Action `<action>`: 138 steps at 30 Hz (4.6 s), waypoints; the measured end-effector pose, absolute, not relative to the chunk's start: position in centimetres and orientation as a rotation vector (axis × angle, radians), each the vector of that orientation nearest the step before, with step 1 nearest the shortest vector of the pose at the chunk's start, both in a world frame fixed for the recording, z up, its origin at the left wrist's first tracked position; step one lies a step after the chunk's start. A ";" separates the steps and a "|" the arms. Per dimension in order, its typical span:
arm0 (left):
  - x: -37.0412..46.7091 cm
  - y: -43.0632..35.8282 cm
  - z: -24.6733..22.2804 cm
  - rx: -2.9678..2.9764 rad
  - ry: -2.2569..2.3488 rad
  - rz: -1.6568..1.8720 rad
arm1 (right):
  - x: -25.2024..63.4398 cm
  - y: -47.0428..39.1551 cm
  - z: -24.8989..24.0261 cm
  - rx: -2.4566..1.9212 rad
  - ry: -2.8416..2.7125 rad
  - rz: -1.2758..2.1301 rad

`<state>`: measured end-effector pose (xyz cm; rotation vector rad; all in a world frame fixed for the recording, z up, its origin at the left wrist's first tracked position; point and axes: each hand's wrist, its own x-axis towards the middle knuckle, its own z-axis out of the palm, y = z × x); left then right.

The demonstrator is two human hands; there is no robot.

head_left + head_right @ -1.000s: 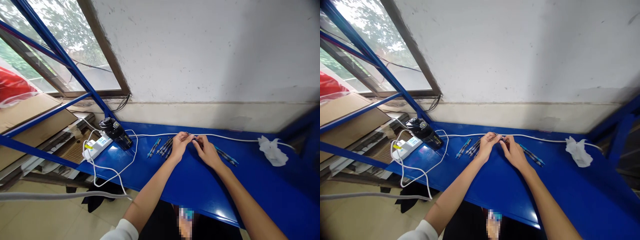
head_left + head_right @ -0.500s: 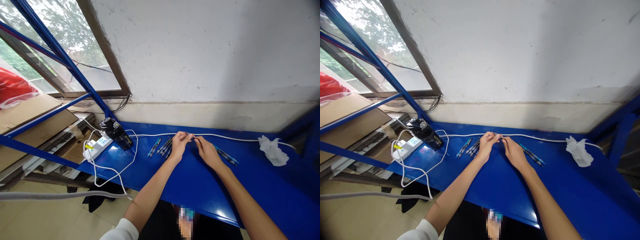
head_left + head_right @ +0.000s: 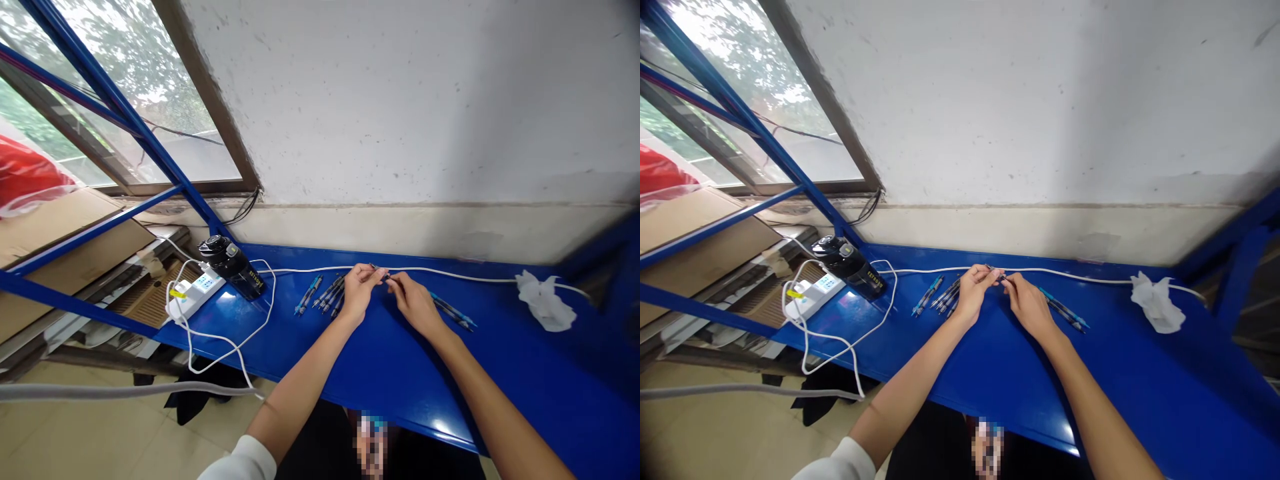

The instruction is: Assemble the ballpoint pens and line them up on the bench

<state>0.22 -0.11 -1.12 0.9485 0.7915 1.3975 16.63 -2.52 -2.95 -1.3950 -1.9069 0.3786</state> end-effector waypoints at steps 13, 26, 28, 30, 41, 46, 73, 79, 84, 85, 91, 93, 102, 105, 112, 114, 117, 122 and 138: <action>-1.2 0.8 -0.4 0.831 0.815 1.500 | 16.9 -2.9 -2.2 -1.522 -1.956 0.155; -1.6 0.8 -0.1 0.828 0.813 1.536 | 16.9 -2.8 -2.2 -1.494 -1.935 0.141; -1.5 0.7 -0.1 0.838 0.815 1.519 | 16.9 -2.8 -2.3 -1.484 -1.933 0.134; -1.4 0.6 0.0 0.853 0.806 1.495 | 16.9 -2.8 -2.3 -1.478 -1.935 0.136; -0.6 0.1 -0.4 0.918 0.745 1.394 | 16.9 -2.7 -2.6 -1.499 -1.908 0.232; -1.7 1.0 -0.3 0.796 0.778 1.550 | 17.0 -2.7 -2.5 -1.530 -1.882 0.206; -0.7 0.1 0.0 0.980 0.731 1.397 | 16.7 -2.6 -2.8 -1.381 -1.910 0.379; -0.1 -0.2 -0.7 1.129 0.693 1.301 | 16.5 -2.4 -3.3 -1.327 -1.787 0.415; -0.5 0.0 -0.7 1.155 0.711 1.290 | 16.6 -2.4 -3.2 -1.329 -1.779 0.422; -0.5 0.0 -0.7 1.154 0.711 1.286 | 16.6 -2.4 -3.2 -1.326 -1.792 0.422; -0.7 0.2 -0.6 1.147 0.735 1.292 | 16.8 -2.7 -2.6 -1.301 -1.889 0.390; -0.8 0.2 -0.6 1.160 0.740 1.288 | 16.9 -2.7 -2.4 -1.316 -1.898 0.370; -0.8 -0.2 -0.2 1.189 0.698 1.266 | 16.6 -2.6 -2.8 -1.332 -1.753 0.409; -0.9 -0.2 -0.2 1.186 0.703 1.257 | 16.7 -2.6 -2.8 -1.322 -1.778 0.397; -0.9 -0.1 -0.3 1.165 0.678 1.243 | 16.7 -2.7 -2.4 -1.306 -1.808 0.372; -0.9 -0.1 -0.4 1.165 0.679 1.241 | 16.7 -2.8 -2.4 -1.303 -1.787 0.388; -0.9 0.0 -0.5 1.193 0.692 1.225 | 16.7 -2.8 -2.5 -1.292 -1.832 0.367; -0.8 0.1 -0.6 1.208 0.670 1.246 | 16.8 -2.7 -2.5 -1.290 -1.791 0.363; -0.8 -0.1 -0.3 1.211 0.664 1.232 | 16.7 -2.7 -2.7 -1.344 -1.838 0.314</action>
